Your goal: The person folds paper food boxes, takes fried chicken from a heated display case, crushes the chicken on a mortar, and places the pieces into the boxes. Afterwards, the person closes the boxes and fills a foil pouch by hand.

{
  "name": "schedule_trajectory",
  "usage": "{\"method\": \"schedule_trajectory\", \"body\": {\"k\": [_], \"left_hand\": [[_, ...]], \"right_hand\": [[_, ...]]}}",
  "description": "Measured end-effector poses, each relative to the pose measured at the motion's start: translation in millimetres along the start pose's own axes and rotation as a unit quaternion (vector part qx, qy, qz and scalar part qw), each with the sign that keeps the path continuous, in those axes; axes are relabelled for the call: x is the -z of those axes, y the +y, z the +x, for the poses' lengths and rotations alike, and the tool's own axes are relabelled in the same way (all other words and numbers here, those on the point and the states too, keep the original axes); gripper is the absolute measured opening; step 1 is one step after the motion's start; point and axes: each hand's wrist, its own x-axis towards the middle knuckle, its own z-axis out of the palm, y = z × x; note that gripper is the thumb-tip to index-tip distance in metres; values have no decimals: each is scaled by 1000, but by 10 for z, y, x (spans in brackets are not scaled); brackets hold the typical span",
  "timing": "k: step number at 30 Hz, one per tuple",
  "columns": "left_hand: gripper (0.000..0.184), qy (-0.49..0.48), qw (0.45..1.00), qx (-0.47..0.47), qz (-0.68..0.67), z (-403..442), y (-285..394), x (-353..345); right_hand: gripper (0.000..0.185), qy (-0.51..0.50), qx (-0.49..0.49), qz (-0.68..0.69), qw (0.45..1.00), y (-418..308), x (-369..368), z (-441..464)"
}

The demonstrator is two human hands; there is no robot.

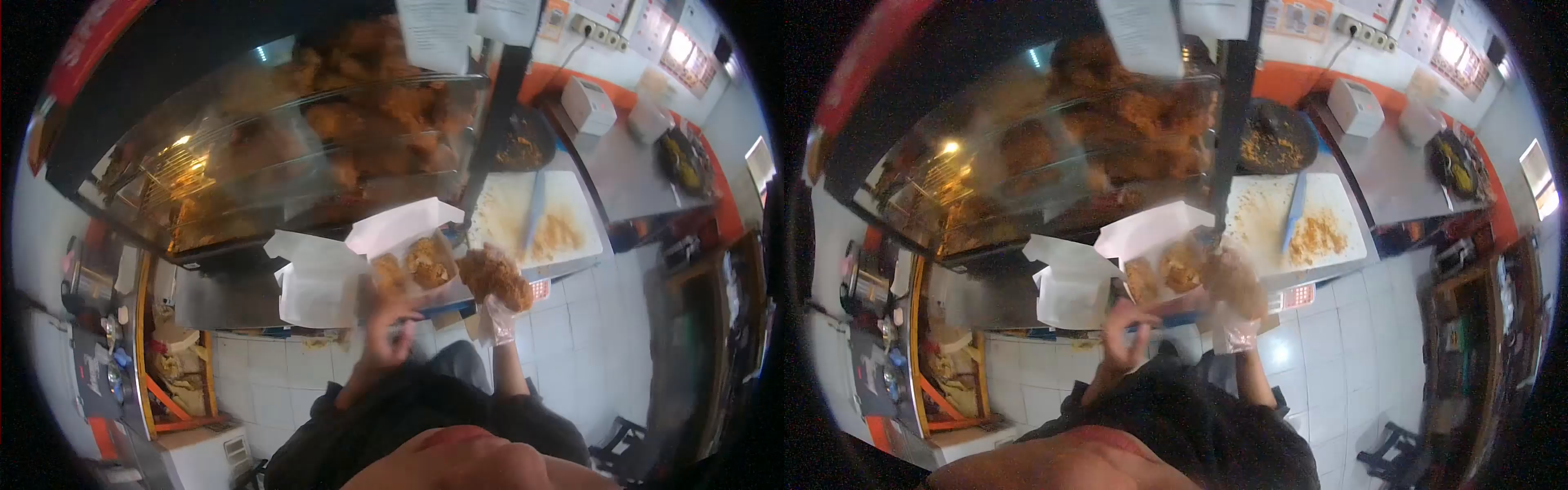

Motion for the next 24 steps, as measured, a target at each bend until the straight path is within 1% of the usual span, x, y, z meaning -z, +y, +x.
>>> {"method": "schedule_trajectory", "body": {"k": [1,2,3,4,5,6,7,8,9,10,11,13,14,15,16,17,18,19,21,22,23,24], "left_hand": [[13,-44,996,5,-82,-99,-79,-248],[13,-59,994,8,-88,-22,-10,-275],[18,-135,985,-90,-55,107,119,-285],[23,-206,960,-188,-23,195,189,-330],[23,-215,959,-185,-28,214,173,-370],[22,-209,972,-109,-1,243,132,-379],[21,-199,979,-32,29,304,77,-383],[22,-154,983,-62,73,414,63,-386],[22,-106,983,-91,116,540,50,-390],[20,-100,985,-61,127,640,8,-392],[18,-94,985,-30,138,720,-31,-393],[16,-68,972,12,227,819,-113,-450],[14,-39,976,26,214,970,-2,-515],[14,-32,974,28,222,1090,59,-627],[13,5,977,44,208,1183,119,-760],[13,41,978,61,193,1243,151,-897],[13,35,977,95,185,1271,156,-1045],[14,16,983,116,138,1345,156,-1153],[14,-8,976,112,185,1401,165,-1282],[14,7,976,137,168,1424,160,-1282],[15,26,975,163,149,1434,158,-1249],[17,86,962,215,146,1424,179,-1247]], "right_hand": [[32,5,44,-24,999,-106,0,81],[33,14,90,-49,995,-228,5,186],[34,19,142,-83,986,-353,33,323],[34,19,201,-131,971,-492,105,488],[35,16,272,-194,943,-629,186,685],[36,10,351,-272,896,-760,293,919],[36,5,433,-368,823,-879,409,1178],[37,20,520,-449,726,-950,497,1504],[38,3,505,-505,700,-1001,535,1849],[38,-85,315,-526,785,-1091,542,2220],[40,-171,108,-523,828,-1170,537,2596],[42,-133,180,-594,773,-921,571,3445],[41,-149,212,-501,826,-999,566,3627],[41,-172,243,-404,865,-1249,510,3682],[51,-116,144,-467,864,-1520,445,3734],[64,-59,40,-523,849,-1752,350,3741],[65,-15,55,-521,852,-1627,293,3908],[65,-22,53,-520,852,-1497,292,4055],[59,-51,127,-614,778,-1355,289,4253],[47,-103,116,-595,788,-1320,361,4358],[47,-112,117,-599,784,-1289,475,4532],[42,-258,282,-646,661,-1277,621,4773]]}}
